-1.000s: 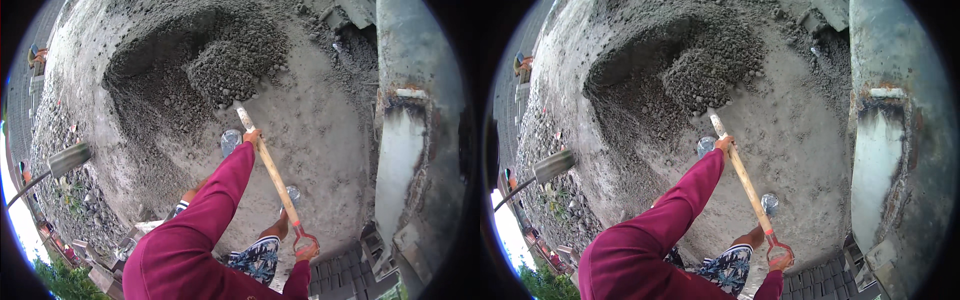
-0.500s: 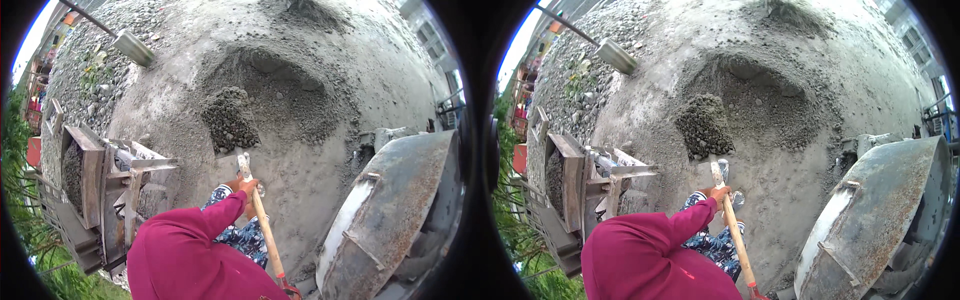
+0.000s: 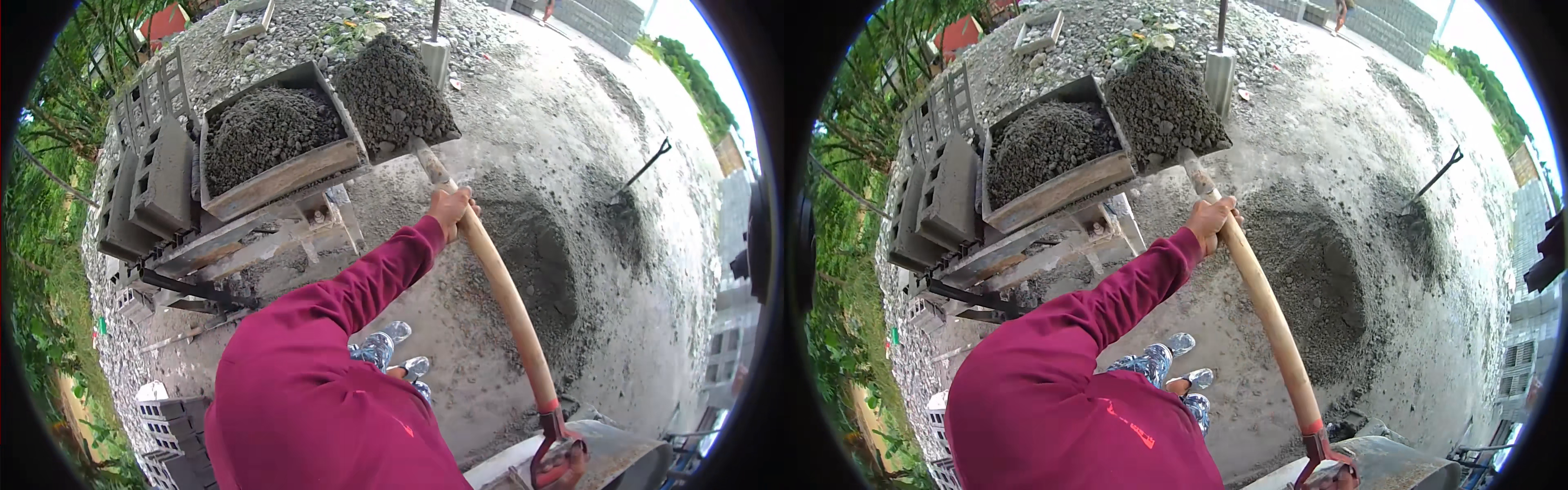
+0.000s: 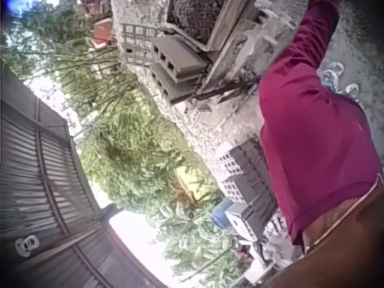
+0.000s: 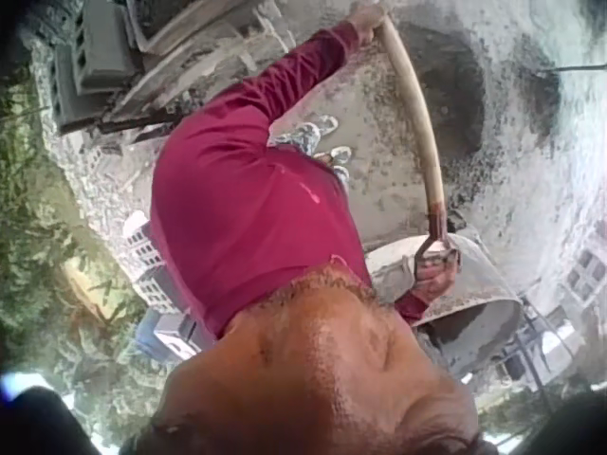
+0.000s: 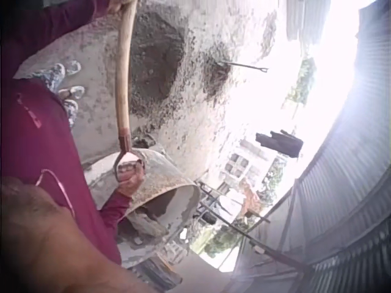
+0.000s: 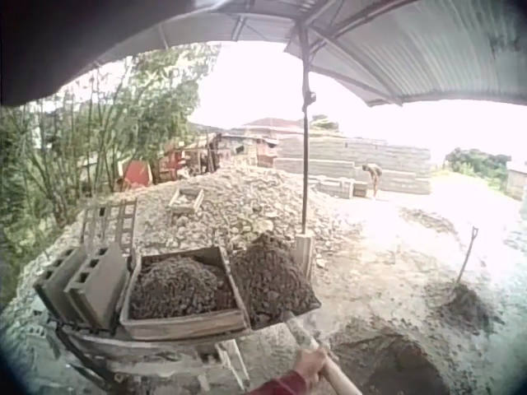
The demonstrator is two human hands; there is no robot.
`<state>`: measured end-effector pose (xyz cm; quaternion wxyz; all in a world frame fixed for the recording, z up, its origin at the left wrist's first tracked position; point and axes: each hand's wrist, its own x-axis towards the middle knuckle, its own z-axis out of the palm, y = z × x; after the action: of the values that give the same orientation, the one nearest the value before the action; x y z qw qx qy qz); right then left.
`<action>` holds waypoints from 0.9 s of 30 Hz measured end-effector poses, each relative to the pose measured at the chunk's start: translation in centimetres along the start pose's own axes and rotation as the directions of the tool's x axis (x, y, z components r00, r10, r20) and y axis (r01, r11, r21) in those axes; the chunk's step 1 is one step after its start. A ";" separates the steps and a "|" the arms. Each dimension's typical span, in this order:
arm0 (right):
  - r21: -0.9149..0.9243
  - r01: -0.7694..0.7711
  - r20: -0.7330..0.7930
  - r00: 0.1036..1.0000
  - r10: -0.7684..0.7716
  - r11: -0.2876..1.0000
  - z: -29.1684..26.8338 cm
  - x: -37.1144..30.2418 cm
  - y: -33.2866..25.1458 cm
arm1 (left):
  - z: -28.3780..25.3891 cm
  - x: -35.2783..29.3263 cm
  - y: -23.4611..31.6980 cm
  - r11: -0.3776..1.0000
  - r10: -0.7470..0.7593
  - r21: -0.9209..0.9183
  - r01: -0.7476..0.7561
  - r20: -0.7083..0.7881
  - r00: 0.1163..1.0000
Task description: The person shovels a wet concrete mixture from a pile into a block-making machine, clears several small stones from the mixture by hand, and then carries a newly formed concrete block away from the machine.
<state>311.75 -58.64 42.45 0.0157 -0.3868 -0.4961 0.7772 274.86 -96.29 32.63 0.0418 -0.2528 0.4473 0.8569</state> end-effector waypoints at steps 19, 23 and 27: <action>0.025 0.986 0.925 -0.085 -0.371 -0.163 15.4 5.7 11.2 | -16.7 1.9 10.0 0.921 0.348 -0.078 -0.383 -0.285 0.893; -0.209 0.914 0.492 0.407 -0.769 0.349 4.7 11.8 19.1 | -6.2 -0.5 2.6 0.944 0.329 0.020 -0.330 -0.155 0.932; -0.185 0.422 0.135 0.906 -0.402 0.888 -6.7 13.8 22.3 | 1.5 -2.5 -5.2 0.983 0.185 -0.062 -0.176 0.221 0.958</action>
<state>314.22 -59.26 15.46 0.1166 -0.2357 -0.6460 0.7166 277.99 -91.67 30.63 0.0087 -0.1129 0.4429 0.8894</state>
